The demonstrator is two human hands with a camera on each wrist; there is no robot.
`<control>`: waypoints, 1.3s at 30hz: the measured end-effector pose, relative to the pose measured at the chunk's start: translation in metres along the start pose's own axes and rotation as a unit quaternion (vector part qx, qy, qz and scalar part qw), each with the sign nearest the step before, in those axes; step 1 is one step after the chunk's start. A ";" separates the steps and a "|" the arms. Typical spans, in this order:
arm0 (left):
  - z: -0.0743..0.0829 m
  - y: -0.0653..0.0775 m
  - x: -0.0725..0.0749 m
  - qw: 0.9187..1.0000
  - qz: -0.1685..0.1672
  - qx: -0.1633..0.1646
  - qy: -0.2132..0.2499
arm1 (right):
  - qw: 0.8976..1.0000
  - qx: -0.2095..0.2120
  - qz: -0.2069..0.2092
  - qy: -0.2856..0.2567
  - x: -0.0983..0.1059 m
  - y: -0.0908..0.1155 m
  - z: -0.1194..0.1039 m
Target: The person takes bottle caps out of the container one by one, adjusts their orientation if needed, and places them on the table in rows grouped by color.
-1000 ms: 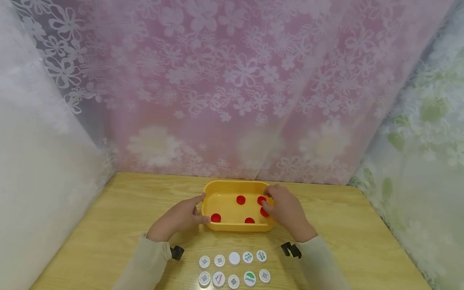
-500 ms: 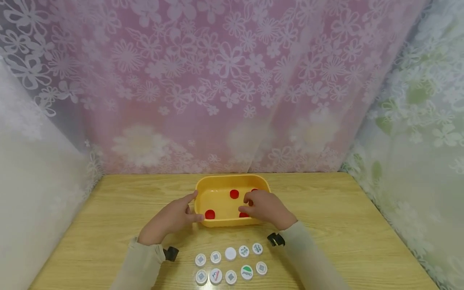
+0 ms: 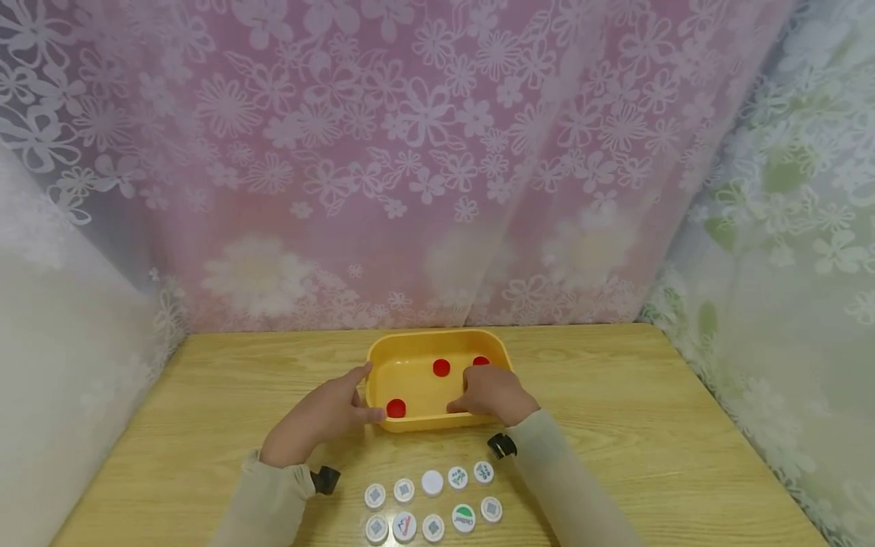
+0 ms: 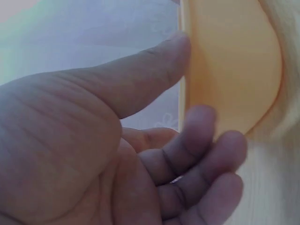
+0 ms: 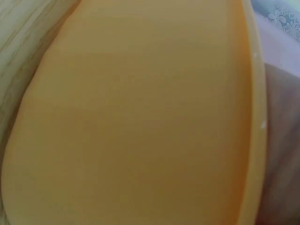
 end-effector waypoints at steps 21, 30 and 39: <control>0.005 -0.001 -0.001 0.999 0.000 -0.018 -0.035 | 1.000 -0.013 -0.023 0.011 0.000 0.003 0.005; -0.001 -0.001 -0.003 1.000 -0.016 -0.012 -0.005 | 1.000 0.016 -0.011 0.001 0.003 0.002 0.006; -0.002 -0.002 -0.003 1.000 -0.016 -0.014 -0.008 | 0.985 0.147 0.087 -0.027 0.045 0.045 -0.040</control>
Point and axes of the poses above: each hand's wrist, its own y-axis away from the middle knuckle, its own x-axis out of the back of the hand, z = x × y, the point moved 6 cm from there along -y, towards the middle knuckle, and after that the axes turned 8 degrees about z, right-handed, at the moved point
